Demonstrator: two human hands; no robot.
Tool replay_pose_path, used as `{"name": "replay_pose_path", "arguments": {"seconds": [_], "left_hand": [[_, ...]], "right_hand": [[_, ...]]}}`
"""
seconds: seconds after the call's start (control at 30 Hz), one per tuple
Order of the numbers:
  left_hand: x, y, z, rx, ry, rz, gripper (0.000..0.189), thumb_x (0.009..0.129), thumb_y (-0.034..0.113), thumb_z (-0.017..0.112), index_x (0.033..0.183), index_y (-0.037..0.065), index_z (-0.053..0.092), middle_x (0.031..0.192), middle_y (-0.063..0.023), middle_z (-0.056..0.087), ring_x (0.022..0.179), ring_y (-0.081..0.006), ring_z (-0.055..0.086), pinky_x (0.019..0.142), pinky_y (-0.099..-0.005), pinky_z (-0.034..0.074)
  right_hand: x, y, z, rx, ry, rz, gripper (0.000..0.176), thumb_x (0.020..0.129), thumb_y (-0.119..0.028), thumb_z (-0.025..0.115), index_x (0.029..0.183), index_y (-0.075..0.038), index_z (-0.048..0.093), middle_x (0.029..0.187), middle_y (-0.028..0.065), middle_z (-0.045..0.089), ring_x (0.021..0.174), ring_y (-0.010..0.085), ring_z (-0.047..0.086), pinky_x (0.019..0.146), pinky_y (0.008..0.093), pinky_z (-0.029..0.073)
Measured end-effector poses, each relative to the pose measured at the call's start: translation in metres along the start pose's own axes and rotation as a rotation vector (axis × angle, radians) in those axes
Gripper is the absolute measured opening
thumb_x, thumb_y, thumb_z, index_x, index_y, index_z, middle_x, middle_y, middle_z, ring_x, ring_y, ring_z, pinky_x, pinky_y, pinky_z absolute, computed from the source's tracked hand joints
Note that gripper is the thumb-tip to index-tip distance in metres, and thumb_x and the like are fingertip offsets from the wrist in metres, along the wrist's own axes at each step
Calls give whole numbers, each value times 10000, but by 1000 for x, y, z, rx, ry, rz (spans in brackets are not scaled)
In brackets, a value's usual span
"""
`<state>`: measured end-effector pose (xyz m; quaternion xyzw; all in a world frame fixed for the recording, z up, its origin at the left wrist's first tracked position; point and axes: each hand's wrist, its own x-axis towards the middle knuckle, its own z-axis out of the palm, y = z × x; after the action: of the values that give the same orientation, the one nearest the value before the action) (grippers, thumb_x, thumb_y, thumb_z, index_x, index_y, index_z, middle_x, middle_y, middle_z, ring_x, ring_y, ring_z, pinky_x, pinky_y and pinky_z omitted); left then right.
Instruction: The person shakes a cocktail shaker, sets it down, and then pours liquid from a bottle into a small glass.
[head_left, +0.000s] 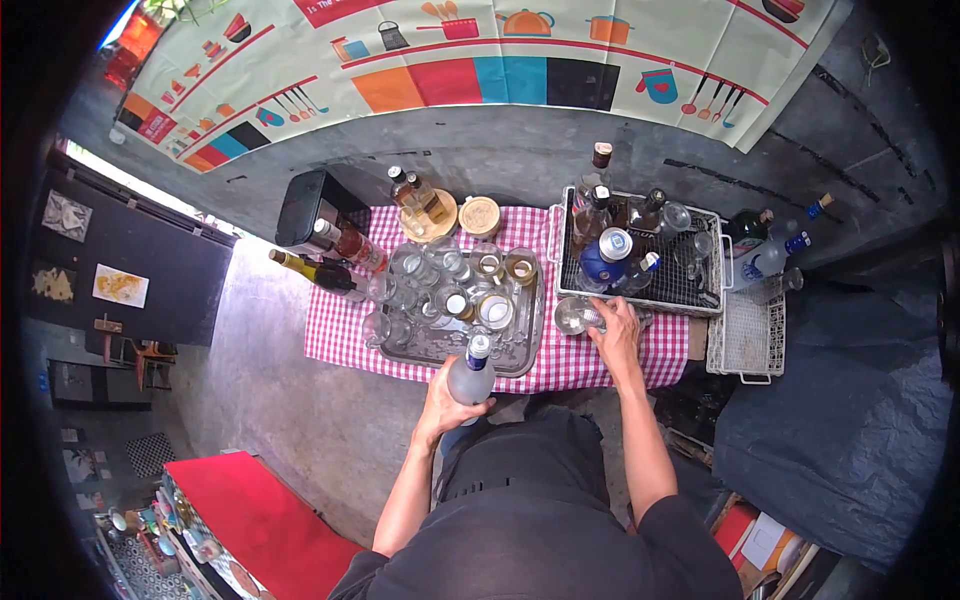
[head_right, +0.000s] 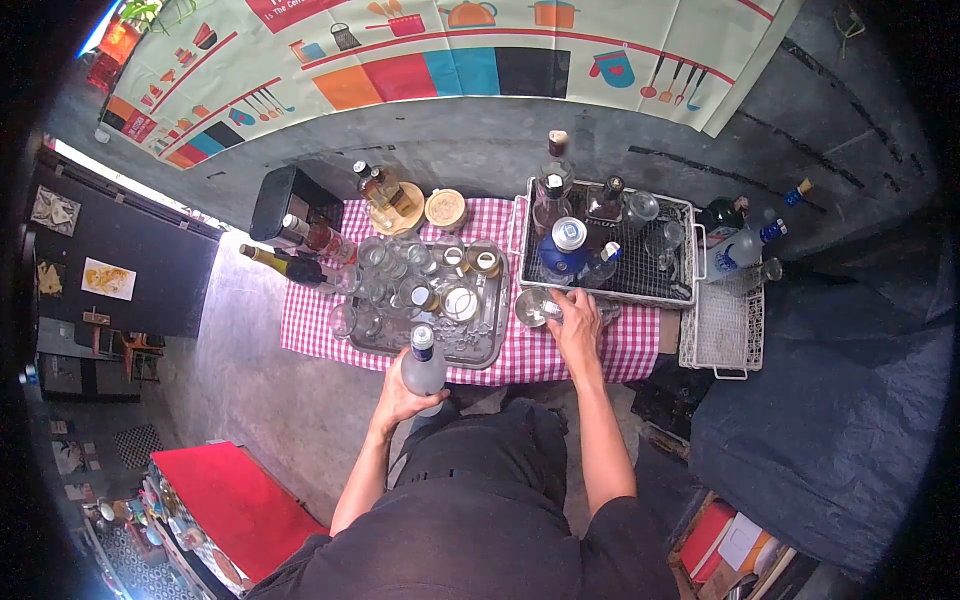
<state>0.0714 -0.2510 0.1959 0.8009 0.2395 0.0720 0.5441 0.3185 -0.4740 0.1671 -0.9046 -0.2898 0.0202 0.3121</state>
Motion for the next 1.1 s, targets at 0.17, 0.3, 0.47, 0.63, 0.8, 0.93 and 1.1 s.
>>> {"name": "replay_pose_path", "arguments": {"seconds": [0.17,0.3,0.47,0.63,0.8,0.93,1.1], "left_hand": [[-2,6,0,-21,1,-5,724,582,185,925,1203,38,584,1068,-84,675,985,-184,659,893,-356,541],[-2,6,0,-54,-13,-46,739,578,194,930,1210,39,581,1070,-84,675,987,-187,660,894,-357,542],[-2,-1,0,1,-12,-30,740,572,216,933,1203,40,588,1074,-89,675,988,-200,665,890,-364,543],[2,2,-2,34,-12,20,704,579,227,925,1179,44,605,1062,-94,679,966,-219,675,873,-375,545],[17,14,-13,161,-142,54,688,572,245,910,1155,24,619,1022,-155,705,938,-301,703,853,-411,551],[36,17,-23,276,-237,102,697,579,283,900,1160,15,622,1051,-188,713,976,-357,701,858,-442,547],[54,27,-35,454,-417,38,742,585,316,902,1199,-3,635,1060,-186,717,994,-343,703,902,-420,542]], "right_hand": [[2,-1,1,-74,-12,-22,580,670,-42,843,1232,-102,713,1031,98,577,1014,290,581,894,433,481],[3,-5,0,-124,-43,-29,582,671,-48,846,1234,-112,715,1028,90,568,1016,281,572,891,426,478],[3,-11,-4,-113,-62,-29,584,678,-44,841,1244,-103,707,1037,96,566,1020,288,563,909,428,470],[-1,-5,6,297,29,78,557,711,-26,826,1248,-63,679,1172,167,664,1091,338,646,958,437,499],[-5,-16,5,449,-26,111,549,721,-56,849,1237,-36,661,1182,165,711,1074,311,703,935,401,543],[-6,-39,1,592,-73,26,557,717,-62,859,1231,-16,650,1170,151,721,1050,285,717,915,374,556],[-4,-48,9,619,-81,-32,564,707,-23,842,1237,-18,649,1140,161,712,1072,294,698,923,376,544]]}}
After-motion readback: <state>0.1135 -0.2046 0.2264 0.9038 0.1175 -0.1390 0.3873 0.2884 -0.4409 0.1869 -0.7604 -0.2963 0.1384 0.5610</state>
